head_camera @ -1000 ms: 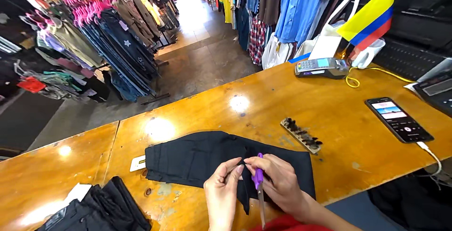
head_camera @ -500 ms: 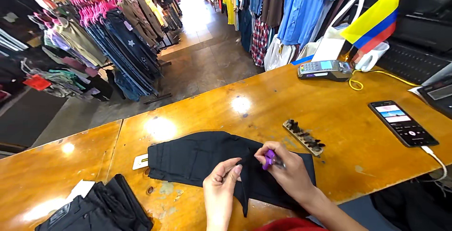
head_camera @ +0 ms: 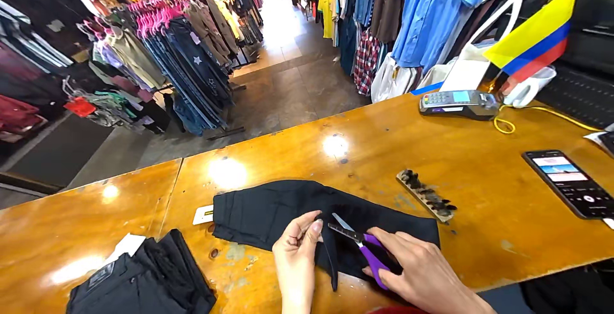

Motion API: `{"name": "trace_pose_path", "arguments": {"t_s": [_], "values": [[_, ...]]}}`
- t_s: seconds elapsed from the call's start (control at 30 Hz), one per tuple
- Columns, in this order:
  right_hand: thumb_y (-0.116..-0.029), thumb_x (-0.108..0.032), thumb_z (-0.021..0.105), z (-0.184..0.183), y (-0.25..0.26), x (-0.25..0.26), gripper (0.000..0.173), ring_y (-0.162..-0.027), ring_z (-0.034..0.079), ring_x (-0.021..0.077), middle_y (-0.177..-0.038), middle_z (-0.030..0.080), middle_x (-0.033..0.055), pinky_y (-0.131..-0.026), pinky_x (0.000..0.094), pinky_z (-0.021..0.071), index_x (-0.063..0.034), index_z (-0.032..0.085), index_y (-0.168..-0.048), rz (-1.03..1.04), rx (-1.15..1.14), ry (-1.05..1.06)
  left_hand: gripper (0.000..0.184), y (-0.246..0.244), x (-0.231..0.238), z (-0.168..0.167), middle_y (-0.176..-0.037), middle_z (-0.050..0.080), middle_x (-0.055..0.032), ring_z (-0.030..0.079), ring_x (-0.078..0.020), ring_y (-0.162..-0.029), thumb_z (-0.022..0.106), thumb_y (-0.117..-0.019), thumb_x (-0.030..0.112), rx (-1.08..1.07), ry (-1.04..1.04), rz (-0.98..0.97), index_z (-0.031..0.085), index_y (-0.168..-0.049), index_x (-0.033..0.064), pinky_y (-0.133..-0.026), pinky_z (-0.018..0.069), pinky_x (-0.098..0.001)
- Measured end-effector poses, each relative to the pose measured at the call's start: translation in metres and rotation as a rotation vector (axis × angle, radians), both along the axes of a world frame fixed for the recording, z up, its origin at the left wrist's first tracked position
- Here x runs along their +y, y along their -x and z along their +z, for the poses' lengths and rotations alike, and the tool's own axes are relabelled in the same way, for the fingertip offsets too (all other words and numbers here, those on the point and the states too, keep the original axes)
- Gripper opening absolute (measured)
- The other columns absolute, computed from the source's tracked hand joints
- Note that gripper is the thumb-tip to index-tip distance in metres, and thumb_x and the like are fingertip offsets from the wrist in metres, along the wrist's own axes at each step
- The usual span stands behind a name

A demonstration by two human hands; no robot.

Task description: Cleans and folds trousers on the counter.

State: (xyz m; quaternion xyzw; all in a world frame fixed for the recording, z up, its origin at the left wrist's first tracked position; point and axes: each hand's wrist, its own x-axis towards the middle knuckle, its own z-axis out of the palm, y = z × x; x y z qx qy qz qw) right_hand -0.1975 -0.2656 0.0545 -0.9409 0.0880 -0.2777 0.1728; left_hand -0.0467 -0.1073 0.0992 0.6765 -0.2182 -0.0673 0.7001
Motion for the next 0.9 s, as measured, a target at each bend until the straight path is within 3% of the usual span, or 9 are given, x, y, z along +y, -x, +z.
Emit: {"name": "trace_pose_path", "arguments": {"t_s": [0.33, 0.6, 0.9], "values": [[-0.0871, -0.042, 0.063, -0.0020, -0.0059, 0.0077, 0.046, -0.058, 0.063, 0.0165, -0.074, 0.069, 0.0014, -0.052, 0.0314, 0.0523, -0.0107, 0.072, -0.120, 0.057, -0.041, -0.080, 0.017, 0.0080, 0.0031, 0.0050, -0.086, 0.077, -0.0041, 0.070, -0.0046, -0.072, 0.066, -0.0929, 0.002, -0.073, 0.004, -0.010, 0.074, -0.106, -0.0043, -0.070, 0.0580, -0.0167], [-0.0903, -0.038, 0.061, -0.0008, -0.0025, 0.0055, 0.039, -0.057, 0.062, 0.0160, -0.071, 0.067, 0.0016, -0.051, 0.0312, 0.0517, -0.0113, 0.072, -0.117, 0.096, -0.042, -0.104, 0.018, 0.0089, 0.0056, 0.0050, -0.086, 0.077, -0.0037, 0.070, -0.0041, -0.073, 0.065, -0.0924, 0.001, -0.092, -0.007, -0.048, 0.075, -0.107, -0.0040, -0.070, 0.0576, -0.0168], [-0.0927, -0.035, 0.058, 0.0005, -0.0016, 0.0030, 0.034, -0.053, 0.060, 0.0153, -0.066, 0.065, -0.0003, -0.047, 0.0292, 0.0479, -0.0116, 0.072, -0.112, 0.053, -0.086, -0.004, 0.018, 0.0088, 0.0040, 0.0057, -0.086, 0.076, -0.0042, 0.070, -0.0041, -0.073, 0.065, -0.0921, 0.001, -0.097, -0.010, -0.036, 0.075, -0.106, -0.0042, -0.070, 0.0574, -0.0165]]}}
